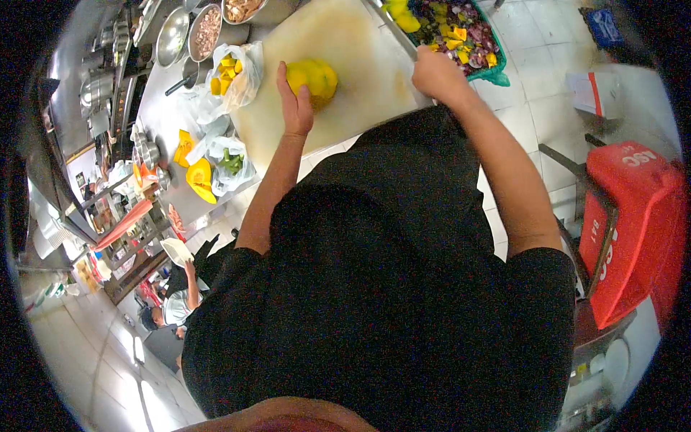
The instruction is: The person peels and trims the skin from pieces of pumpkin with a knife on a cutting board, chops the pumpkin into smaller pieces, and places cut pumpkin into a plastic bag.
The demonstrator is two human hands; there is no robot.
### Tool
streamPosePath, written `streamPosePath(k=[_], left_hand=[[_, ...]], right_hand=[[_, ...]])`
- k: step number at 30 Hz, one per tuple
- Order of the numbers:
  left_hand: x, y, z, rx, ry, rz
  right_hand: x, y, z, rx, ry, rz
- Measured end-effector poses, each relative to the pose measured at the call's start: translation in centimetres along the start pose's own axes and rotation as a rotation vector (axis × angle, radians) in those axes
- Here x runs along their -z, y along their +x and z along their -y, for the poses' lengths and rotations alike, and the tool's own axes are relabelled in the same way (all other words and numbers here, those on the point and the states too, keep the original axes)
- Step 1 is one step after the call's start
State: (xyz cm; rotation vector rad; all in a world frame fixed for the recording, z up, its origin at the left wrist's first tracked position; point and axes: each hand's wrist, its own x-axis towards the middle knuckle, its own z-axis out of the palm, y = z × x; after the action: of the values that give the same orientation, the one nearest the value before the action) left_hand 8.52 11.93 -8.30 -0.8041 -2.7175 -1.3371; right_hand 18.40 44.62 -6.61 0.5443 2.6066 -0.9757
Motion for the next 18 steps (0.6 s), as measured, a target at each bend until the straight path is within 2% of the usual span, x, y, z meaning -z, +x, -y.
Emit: streamPosePath(k=[4,9,13,18], left_hand=[[-0.4,0.2,0.5,-0.001,-0.04,-0.012],[0.6,0.8,0.2,0.014,-0.059,0.068],[2.2,2.0,0.2,0.052,-0.118,0.173],[1.8,2.1,0.4,0.016,-0.082,0.129]], right_hand=[[0.8,-1.9,-1.7,0.005,-0.028,-0.041],[-0.4,-4.7,-1.5,0.123,0.235,-0.039],[-1.4,-5.8,-0.7,0.201,0.228,0.005],[-1.9,-6.0,0.6,0.239,0.165,0.068]])
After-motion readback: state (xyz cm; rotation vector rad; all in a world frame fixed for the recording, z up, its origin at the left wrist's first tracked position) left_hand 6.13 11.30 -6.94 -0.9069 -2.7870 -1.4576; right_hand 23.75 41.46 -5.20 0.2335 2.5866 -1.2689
